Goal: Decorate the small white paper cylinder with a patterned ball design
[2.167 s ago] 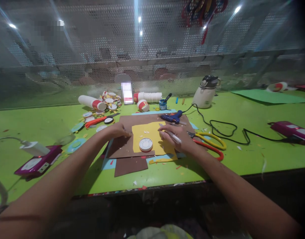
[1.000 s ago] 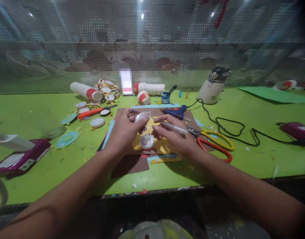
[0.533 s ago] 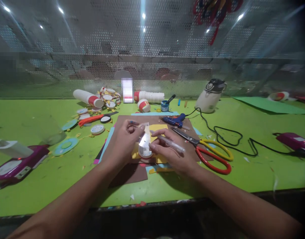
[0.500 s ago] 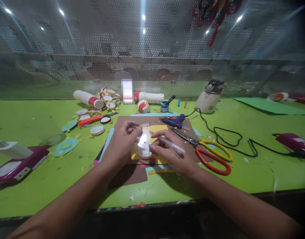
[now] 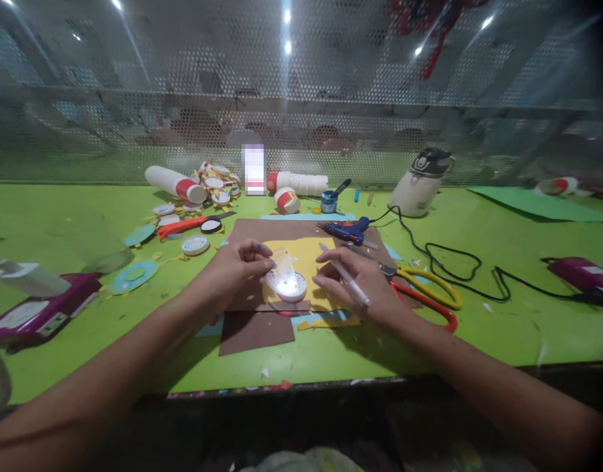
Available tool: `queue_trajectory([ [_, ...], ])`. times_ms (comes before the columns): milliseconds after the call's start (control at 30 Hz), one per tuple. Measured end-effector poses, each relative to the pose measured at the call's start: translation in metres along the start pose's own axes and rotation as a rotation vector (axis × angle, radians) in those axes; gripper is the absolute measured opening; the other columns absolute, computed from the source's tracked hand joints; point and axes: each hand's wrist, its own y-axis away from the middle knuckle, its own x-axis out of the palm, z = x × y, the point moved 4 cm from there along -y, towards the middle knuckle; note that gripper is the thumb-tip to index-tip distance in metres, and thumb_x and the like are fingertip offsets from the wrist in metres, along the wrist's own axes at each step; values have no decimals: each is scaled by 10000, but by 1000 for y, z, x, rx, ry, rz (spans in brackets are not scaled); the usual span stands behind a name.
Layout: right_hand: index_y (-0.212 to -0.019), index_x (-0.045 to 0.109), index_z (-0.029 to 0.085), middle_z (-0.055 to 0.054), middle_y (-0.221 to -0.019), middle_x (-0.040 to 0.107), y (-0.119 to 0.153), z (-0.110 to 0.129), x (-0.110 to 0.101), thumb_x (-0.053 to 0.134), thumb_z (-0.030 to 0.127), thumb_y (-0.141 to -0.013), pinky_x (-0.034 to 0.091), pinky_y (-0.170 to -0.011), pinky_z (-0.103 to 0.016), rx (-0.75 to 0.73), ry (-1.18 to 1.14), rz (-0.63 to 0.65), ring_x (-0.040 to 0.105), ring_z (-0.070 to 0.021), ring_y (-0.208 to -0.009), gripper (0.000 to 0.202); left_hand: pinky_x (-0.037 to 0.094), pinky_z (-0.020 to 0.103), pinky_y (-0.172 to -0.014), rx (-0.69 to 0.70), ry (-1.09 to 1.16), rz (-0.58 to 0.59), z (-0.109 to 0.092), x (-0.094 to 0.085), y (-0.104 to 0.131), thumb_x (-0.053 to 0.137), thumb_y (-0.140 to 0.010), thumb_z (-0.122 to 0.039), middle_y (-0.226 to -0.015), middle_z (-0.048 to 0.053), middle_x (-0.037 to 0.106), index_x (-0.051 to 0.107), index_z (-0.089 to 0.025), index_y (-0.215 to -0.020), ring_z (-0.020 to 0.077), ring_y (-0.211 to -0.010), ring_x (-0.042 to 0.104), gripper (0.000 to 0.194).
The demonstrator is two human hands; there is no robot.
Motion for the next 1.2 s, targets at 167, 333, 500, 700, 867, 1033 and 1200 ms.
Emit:
queue_trajectory([
  [167,-1066,573,201,-87,-988,709,-13,-17,-5,693,297,-804,547,-748,-364,-112,97,79,680,-209,-874,303,393,210,-464,-76,-40,3,12,-1,-3,825,-525,-235,-536,-40,576,602,-147,-752,92,-463,504,329],
  [333,-1064,587,195,-103,-1101,681,-13,-9,5,674,292,-842,530,-853,-391,-141,221,170,667,-227,-1002,257,362,194,-443,-85,-73,9,22,0,-8,797,-531,-220,-495,-55,559,578,-159,-767,85,-437,483,328],
  [500,-1111,595,198,-106,-1149,665,-11,1,9,735,308,-798,526,-851,-403,-115,306,234,643,-248,-1021,360,357,197,-436,-81,-110,14,20,3,-10,781,-531,-197,-491,-54,564,574,-157,-754,85,-430,481,307],
  [700,-1185,570,195,-126,-1216,637,-12,-3,15,777,351,-759,505,-864,-436,-88,317,285,603,-280,-1069,499,352,197,-433,-75,-131,16,19,5,-9,771,-551,-193,-487,-49,566,583,-151,-767,85,-421,478,289],
  [867,-1246,537,197,-134,-1185,608,-10,-6,23,794,399,-735,503,-832,-418,-134,299,278,577,-277,-1055,606,364,199,-440,-46,-144,25,22,4,-11,750,-575,-199,-498,-55,566,576,-155,-808,87,-427,482,294],
  [1033,-1278,525,175,-128,-1140,598,-11,-7,29,803,426,-723,495,-835,-415,-158,323,299,562,-276,-1046,669,387,213,-437,-27,-192,35,22,4,-12,732,-588,-215,-521,-46,587,562,-159,-816,99,-426,497,290],
  [1200,-1274,533,175,-132,-1152,603,-11,-13,36,794,435,-730,485,-867,-425,-230,286,255,557,-268,-1051,658,382,219,-427,8,-262,33,25,5,-14,717,-602,-217,-508,-42,583,562,-171,-801,115,-420,503,256],
])
